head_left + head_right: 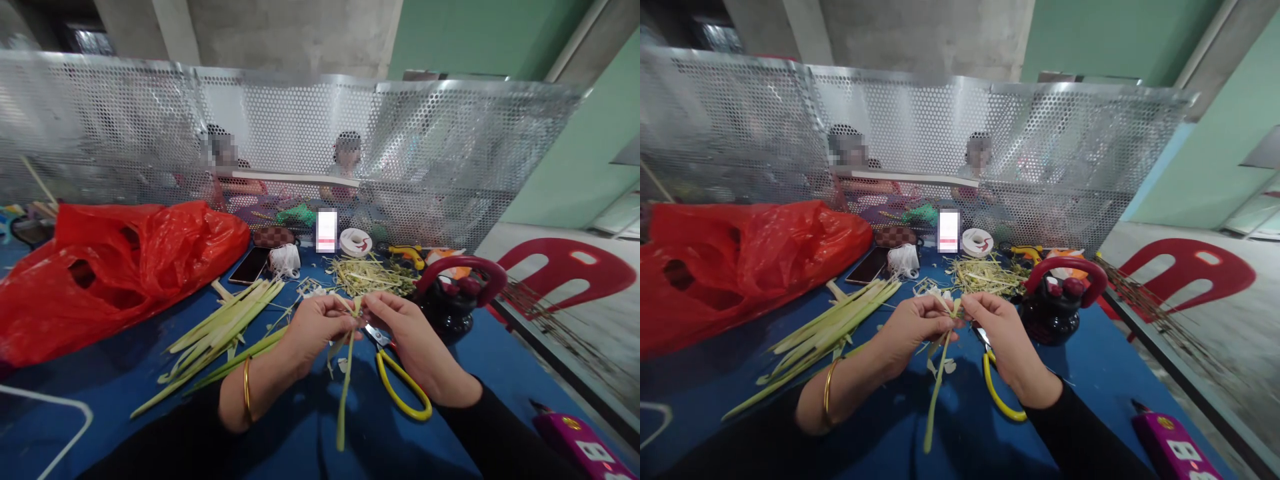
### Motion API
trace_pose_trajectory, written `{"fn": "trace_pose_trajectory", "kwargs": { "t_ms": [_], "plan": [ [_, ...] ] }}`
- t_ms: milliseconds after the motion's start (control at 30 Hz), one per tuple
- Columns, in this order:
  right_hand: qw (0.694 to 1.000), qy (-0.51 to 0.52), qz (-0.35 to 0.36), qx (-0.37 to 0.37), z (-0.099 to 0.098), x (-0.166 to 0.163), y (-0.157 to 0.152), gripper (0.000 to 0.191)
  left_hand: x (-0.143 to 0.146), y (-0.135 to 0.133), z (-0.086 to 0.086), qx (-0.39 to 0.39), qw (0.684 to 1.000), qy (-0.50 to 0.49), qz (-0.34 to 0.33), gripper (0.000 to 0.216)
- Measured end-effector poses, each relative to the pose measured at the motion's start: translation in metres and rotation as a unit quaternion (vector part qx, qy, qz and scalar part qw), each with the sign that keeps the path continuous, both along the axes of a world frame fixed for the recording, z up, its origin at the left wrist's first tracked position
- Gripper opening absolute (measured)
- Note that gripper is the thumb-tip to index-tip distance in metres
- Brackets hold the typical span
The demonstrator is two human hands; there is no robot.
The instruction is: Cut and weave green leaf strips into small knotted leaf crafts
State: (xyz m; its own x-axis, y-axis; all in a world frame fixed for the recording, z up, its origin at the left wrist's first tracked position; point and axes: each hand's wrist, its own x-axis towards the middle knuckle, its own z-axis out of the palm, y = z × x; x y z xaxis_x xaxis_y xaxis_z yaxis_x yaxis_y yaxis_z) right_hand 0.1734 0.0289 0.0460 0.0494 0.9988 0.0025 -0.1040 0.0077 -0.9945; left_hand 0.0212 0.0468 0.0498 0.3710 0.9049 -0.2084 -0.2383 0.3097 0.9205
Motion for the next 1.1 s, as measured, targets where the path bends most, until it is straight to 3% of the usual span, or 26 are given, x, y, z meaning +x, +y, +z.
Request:
{"fn": "trace_pose_trajectory", "kwargs": {
  "t_ms": [133,467,700,800,867,967,1033,1100],
  "plan": [
    [0.999,0.036,0.016,-0.008,-0.006,-0.004,0.0,0.026,0.0,-0.001,-0.002,0.002,0.999,0.014,-0.028,0.027],
    [1.0,0.01,-0.017,0.023,-0.009,-0.009,-0.001,0.025,-0.003,-0.003,0.003,0.021,0.995,0.052,-0.088,0.014],
    [0.999,-0.008,-0.031,0.029,-0.013,-0.012,-0.002,0.026,-0.004,0.0,-0.004,0.027,0.992,0.067,-0.108,0.011],
    [0.997,-0.067,-0.013,0.03,-0.015,-0.008,0.002,0.026,-0.003,0.0,-0.005,0.018,0.992,0.071,-0.105,0.012],
    [0.985,-0.151,-0.043,0.065,-0.015,-0.003,0.006,0.023,-0.002,-0.001,-0.004,0.009,0.991,0.078,-0.109,0.015],
    [0.933,-0.285,-0.121,0.184,-0.013,0.005,0.008,0.016,-0.001,-0.002,-0.003,-0.001,0.99,0.078,-0.118,0.015],
    [0.913,-0.34,-0.07,0.216,-0.01,0.009,0.008,0.014,-0.001,-0.003,-0.004,0.0,0.99,0.076,-0.122,0.012],
    [0.921,-0.346,0.025,0.176,-0.008,0.009,0.007,0.021,-0.001,-0.003,-0.005,0.002,0.989,0.078,-0.129,0.012]
  ]
}}
